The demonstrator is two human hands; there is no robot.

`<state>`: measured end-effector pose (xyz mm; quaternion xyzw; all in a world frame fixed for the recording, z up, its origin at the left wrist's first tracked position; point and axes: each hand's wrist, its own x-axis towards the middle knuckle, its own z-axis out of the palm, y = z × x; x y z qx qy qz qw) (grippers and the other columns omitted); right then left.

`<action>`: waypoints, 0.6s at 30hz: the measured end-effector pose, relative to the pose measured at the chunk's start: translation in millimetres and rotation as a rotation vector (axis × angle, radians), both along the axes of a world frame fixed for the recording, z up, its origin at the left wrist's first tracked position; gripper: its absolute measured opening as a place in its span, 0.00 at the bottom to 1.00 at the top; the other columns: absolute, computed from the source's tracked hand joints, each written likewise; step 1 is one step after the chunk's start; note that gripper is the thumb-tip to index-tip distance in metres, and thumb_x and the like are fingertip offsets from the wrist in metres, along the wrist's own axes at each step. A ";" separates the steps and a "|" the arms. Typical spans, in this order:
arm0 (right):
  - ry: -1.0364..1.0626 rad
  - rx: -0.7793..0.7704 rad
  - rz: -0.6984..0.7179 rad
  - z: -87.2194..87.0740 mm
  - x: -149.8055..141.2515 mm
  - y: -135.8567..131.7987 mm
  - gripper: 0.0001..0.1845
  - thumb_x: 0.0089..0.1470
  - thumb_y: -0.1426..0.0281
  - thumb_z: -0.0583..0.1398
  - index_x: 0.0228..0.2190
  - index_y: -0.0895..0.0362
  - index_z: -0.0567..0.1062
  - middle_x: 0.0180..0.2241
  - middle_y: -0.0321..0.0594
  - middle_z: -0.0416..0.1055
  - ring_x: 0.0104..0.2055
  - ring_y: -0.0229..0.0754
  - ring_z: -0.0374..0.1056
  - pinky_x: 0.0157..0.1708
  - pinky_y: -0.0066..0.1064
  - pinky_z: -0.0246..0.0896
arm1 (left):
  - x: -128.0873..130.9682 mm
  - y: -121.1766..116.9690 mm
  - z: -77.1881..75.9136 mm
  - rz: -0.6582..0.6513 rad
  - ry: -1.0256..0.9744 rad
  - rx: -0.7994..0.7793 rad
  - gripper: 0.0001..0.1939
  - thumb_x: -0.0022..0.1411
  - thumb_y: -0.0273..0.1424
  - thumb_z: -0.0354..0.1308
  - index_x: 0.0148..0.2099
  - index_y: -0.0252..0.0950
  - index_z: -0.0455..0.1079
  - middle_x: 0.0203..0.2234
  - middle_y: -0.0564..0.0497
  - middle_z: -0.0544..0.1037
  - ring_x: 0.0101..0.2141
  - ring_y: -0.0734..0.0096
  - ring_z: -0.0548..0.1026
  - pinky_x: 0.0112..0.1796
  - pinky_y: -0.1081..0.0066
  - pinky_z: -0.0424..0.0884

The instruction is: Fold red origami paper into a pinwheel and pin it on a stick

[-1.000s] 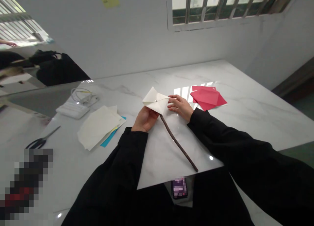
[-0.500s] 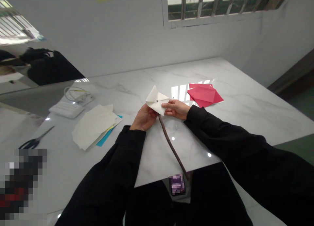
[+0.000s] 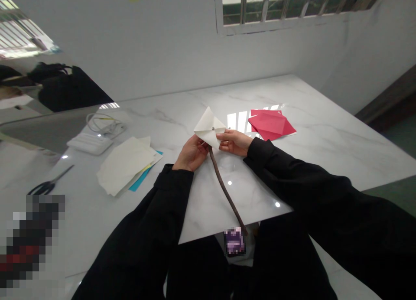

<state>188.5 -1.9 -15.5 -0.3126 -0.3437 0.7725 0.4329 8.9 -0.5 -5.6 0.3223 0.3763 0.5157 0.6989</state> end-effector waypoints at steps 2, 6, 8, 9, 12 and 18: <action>0.008 -0.032 -0.044 3.0 0.8 0.0 0.14 0.50 0.72 0.73 0.39 0.55 0.79 0.38 0.38 0.81 0.37 0.36 0.77 0.35 0.24 0.74 | -3.3 0.7 -1.9 0.007 0.033 0.051 0.12 0.62 0.30 0.69 0.49 0.38 0.79 0.40 0.50 0.84 0.38 0.70 0.80 0.41 0.73 0.76; 0.005 -0.093 -0.178 6.9 2.3 1.6 0.11 0.49 0.75 0.69 0.35 0.56 0.76 0.30 0.34 0.76 0.29 0.33 0.69 0.27 0.21 0.68 | -11.3 4.9 -5.9 0.076 0.255 0.144 0.13 0.55 0.30 0.73 0.42 0.37 0.77 0.36 0.49 0.83 0.35 0.69 0.79 0.43 0.68 0.75; 0.002 -0.088 -0.237 7.2 2.8 3.1 0.11 0.47 0.74 0.69 0.34 0.56 0.75 0.29 0.33 0.74 0.28 0.33 0.67 0.26 0.22 0.67 | -14.2 8.5 -7.5 0.148 0.426 0.212 0.11 0.52 0.27 0.73 0.38 0.36 0.76 0.34 0.49 0.82 0.34 0.68 0.78 0.42 0.68 0.74; -0.010 -0.077 -0.261 7.0 2.9 3.8 0.11 0.47 0.74 0.69 0.34 0.56 0.75 0.29 0.33 0.73 0.28 0.33 0.66 0.26 0.22 0.66 | -15.3 10.3 -8.0 0.191 0.500 0.251 0.10 0.52 0.25 0.72 0.38 0.36 0.76 0.34 0.49 0.82 0.34 0.68 0.77 0.42 0.69 0.73; -0.067 -0.028 -0.317 5.8 2.9 6.2 0.12 0.46 0.73 0.68 0.34 0.55 0.74 0.30 0.32 0.73 0.29 0.33 0.66 0.24 0.22 0.62 | -17.6 14.4 -8.9 0.300 0.629 0.336 0.11 0.55 0.23 0.67 0.42 0.37 0.79 0.38 0.49 0.82 0.35 0.68 0.77 0.43 0.70 0.71; -0.146 0.005 -0.360 2.0 1.1 9.3 0.11 0.47 0.73 0.65 0.36 0.54 0.75 0.33 0.33 0.75 0.31 0.34 0.69 0.26 0.24 0.61 | -21.6 17.1 -12.3 0.417 0.705 0.427 0.10 0.58 0.26 0.65 0.43 0.39 0.80 0.40 0.48 0.81 0.43 0.63 0.77 0.50 0.67 0.70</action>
